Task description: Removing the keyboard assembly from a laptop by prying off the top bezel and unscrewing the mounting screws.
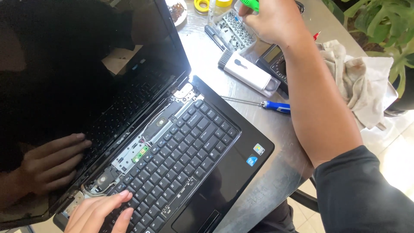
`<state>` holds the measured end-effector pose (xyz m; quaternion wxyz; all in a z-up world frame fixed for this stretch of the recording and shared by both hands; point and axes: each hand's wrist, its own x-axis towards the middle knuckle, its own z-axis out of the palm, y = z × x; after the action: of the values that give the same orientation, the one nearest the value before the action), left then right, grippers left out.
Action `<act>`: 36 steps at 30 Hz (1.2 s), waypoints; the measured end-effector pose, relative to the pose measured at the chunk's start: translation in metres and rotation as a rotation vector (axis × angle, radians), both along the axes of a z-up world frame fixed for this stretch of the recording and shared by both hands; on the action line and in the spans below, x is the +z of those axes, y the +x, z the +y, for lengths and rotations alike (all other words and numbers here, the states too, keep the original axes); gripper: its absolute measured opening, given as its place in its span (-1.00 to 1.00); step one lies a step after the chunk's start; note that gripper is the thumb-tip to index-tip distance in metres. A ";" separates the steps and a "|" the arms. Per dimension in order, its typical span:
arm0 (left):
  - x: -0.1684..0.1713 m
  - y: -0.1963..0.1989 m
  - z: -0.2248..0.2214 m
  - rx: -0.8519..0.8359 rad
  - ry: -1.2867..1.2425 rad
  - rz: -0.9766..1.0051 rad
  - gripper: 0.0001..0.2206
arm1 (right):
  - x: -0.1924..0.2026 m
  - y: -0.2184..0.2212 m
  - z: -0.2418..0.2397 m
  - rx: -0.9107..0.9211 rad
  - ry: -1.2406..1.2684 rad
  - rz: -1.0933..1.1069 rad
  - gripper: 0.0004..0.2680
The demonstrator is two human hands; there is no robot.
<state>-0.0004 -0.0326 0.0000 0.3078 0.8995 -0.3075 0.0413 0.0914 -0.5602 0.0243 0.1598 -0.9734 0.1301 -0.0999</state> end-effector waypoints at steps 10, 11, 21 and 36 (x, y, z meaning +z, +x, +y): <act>0.000 0.000 -0.002 0.008 -0.019 0.014 -0.78 | -0.027 0.008 -0.016 -0.088 -0.089 0.075 -0.81; 0.002 -0.001 -0.003 0.012 -0.013 0.029 -0.77 | -0.025 0.008 -0.014 -0.112 -0.073 0.084 -0.83; 0.000 0.001 0.000 -0.016 -0.013 0.022 -0.77 | -0.004 0.001 0.006 -0.123 0.011 0.145 -0.86; -0.009 0.003 0.000 -0.020 -0.056 -0.016 -0.79 | 0.006 -0.007 -0.014 -0.216 -0.058 0.342 -0.75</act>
<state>0.0022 -0.0322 -0.0090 0.3305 0.8870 -0.3178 0.0541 0.0842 -0.5742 0.0300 0.0955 -0.9608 0.2560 0.0468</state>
